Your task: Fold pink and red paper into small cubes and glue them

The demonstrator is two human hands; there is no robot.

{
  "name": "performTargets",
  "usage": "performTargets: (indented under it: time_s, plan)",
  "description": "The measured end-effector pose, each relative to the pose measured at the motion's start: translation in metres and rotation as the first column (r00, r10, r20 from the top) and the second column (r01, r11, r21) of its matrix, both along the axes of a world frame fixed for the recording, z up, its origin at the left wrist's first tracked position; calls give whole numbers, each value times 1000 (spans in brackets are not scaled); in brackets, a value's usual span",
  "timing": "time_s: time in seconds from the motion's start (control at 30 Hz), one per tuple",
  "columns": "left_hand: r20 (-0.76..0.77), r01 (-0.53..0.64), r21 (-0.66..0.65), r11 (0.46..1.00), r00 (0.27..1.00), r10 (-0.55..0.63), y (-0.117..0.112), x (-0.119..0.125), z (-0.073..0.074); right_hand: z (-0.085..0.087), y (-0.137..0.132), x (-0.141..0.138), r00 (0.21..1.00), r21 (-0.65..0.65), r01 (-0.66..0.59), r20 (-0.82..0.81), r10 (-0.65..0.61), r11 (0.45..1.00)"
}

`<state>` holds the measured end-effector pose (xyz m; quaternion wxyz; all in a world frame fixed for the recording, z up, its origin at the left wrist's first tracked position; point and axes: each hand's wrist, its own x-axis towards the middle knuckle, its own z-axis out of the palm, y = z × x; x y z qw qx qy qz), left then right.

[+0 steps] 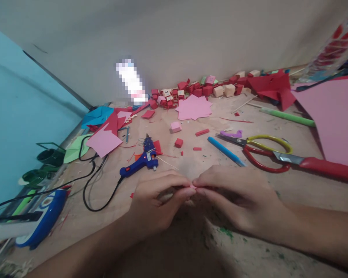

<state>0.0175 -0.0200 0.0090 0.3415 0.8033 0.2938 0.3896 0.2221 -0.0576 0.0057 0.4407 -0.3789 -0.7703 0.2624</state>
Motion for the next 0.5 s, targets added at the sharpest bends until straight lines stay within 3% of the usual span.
performTargets:
  time_s: [0.13, 0.27, 0.4, 0.5]
  plan:
    - [25, -71, -261, 963, 996, 80, -1, 2, -2, -2, 1, 2, 999, 20, 6, 39, -7, 1000]
    - [125, -55, -558, 828, 981, 150, -3, 6, -2, -4, 0, 4, 995, 66, 18, 99, -24, 998]
    - [143, -17, -664, 748, 978, 149, -4, 8, -2, -6, 0, 5, 986, 123, -5, 167, -16, 992]
    - [142, 8, -674, 739, 983, 119, -3, 8, -3, -7, 1, 5, 978, 171, -41, 210, 4, 984]
